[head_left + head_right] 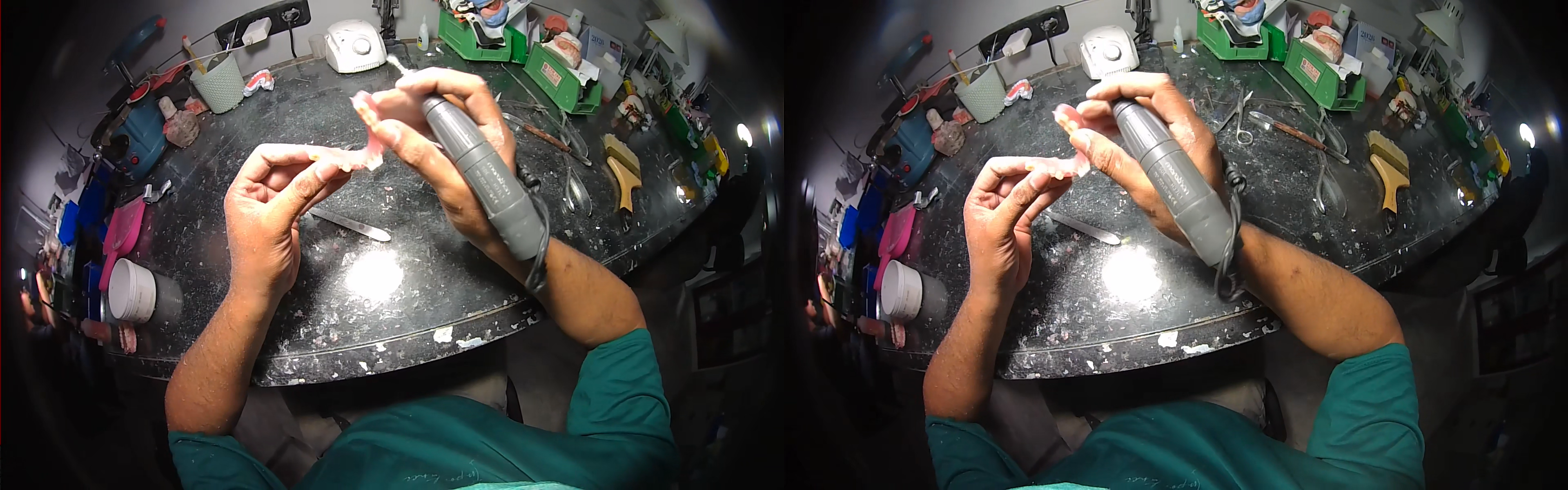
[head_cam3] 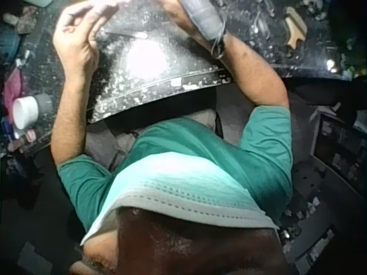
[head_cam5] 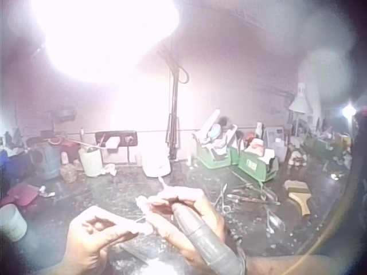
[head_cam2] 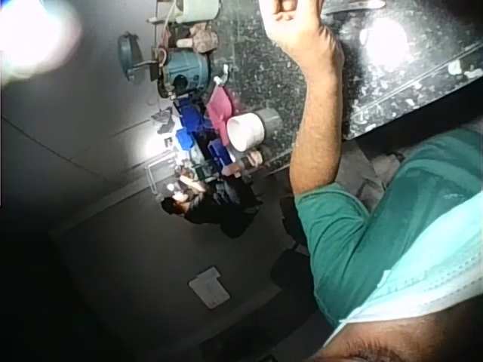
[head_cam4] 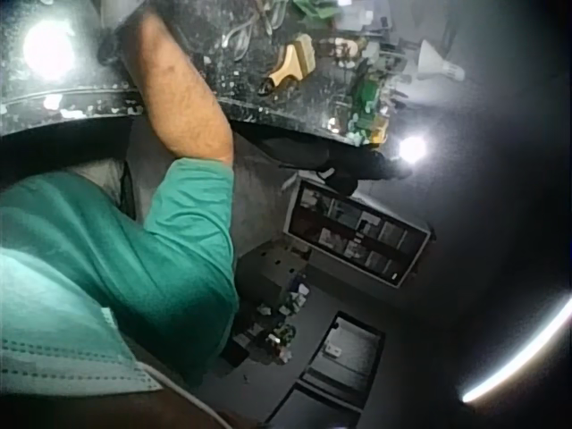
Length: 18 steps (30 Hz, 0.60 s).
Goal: The person shapes and trims a dental prosthesis using a handheld rotary tool, rotating the prosthesis to grind along its edges and surfaces.
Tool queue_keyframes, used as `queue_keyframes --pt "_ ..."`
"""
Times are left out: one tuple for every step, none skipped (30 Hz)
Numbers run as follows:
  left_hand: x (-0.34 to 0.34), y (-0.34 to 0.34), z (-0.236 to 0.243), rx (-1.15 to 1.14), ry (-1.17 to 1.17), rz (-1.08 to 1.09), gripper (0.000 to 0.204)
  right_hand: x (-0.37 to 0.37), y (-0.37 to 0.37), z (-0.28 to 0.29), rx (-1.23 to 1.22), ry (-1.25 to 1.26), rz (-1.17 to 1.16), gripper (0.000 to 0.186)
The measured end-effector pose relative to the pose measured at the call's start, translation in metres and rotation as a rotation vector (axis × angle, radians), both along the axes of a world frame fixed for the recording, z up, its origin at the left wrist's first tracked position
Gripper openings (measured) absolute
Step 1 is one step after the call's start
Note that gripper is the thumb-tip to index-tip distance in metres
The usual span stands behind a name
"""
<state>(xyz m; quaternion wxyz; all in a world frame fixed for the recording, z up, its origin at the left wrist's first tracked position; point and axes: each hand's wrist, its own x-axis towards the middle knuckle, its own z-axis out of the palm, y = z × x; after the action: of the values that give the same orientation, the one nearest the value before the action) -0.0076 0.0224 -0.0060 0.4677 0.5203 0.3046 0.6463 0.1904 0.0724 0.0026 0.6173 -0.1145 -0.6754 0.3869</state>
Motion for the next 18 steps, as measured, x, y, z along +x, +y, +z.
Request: queue_keyframes --pt "0.001 0.000 0.000 0.001 -0.001 -0.003 0.014 0.001 -0.001 0.001 0.081 -0.011 -0.123 0.032" --pt "0.001 -0.001 0.000 0.016 -0.038 0.019 0.012 0.004 0.000 0.003 0.081 -0.009 -0.121 0.032" --pt "0.001 -0.001 0.000 0.032 -0.074 0.040 0.011 0.010 0.002 0.007 0.322 -0.125 -0.264 0.030" --pt "0.002 -0.001 0.000 0.032 -0.073 0.043 0.011 0.014 0.004 0.009 0.562 -0.242 -0.406 0.029" --pt "0.002 -0.001 -0.001 0.039 -0.085 0.058 0.011 0.015 0.004 0.009 0.587 -0.269 -0.360 0.029" --pt "0.002 -0.001 -0.001 0.045 -0.096 0.074 0.011 0.012 0.005 0.005 0.670 -0.323 -0.379 0.032" --pt "0.002 -0.001 -0.001 0.043 -0.096 0.076 0.011 0.007 0.004 0.003 0.672 -0.327 -0.391 0.036" --pt "0.002 -0.003 0.000 0.048 -0.098 0.080 0.011 0.003 0.000 0.002 0.676 -0.333 -0.407 0.041" --pt "0.002 -0.004 0.002 0.053 -0.100 0.084 0.011 0.001 -0.001 0.001 0.665 -0.323 -0.400 0.046" --pt "0.003 -0.005 0.003 0.053 -0.102 0.081 0.011 0.002 -0.001 0.001 0.665 -0.326 -0.402 0.046" --pt "0.003 -0.005 0.004 0.044 -0.102 0.093 0.012 0.002 0.001 -0.001 0.657 -0.328 -0.388 0.046" --pt "0.004 -0.005 0.004 0.036 -0.102 0.105 0.012 0.003 0.003 -0.004 0.648 -0.330 -0.374 0.046" --pt "0.004 -0.005 0.004 0.036 -0.102 0.106 0.012 0.001 0.003 -0.007 0.604 -0.327 -0.357 0.043" --pt "0.005 -0.005 0.003 0.045 -0.118 0.099 0.012 0.001 0.002 -0.007 0.604 -0.328 -0.356 0.043" --pt "0.006 -0.005 0.003 0.053 -0.134 0.091 0.013 0.000 0.001 -0.006 0.599 -0.337 -0.344 0.044" --pt "0.005 -0.005 0.002 0.053 -0.135 0.091 0.013 0.000 0.000 -0.006 0.594 -0.346 -0.333 0.044" --pt "0.003 -0.005 0.000 0.052 -0.134 0.089 0.013 -0.001 0.000 -0.005 0.598 -0.353 -0.331 0.045" --pt "0.003 -0.005 0.000 0.052 -0.134 0.086 0.013 -0.001 -0.001 -0.005 0.598 -0.351 -0.331 0.045"
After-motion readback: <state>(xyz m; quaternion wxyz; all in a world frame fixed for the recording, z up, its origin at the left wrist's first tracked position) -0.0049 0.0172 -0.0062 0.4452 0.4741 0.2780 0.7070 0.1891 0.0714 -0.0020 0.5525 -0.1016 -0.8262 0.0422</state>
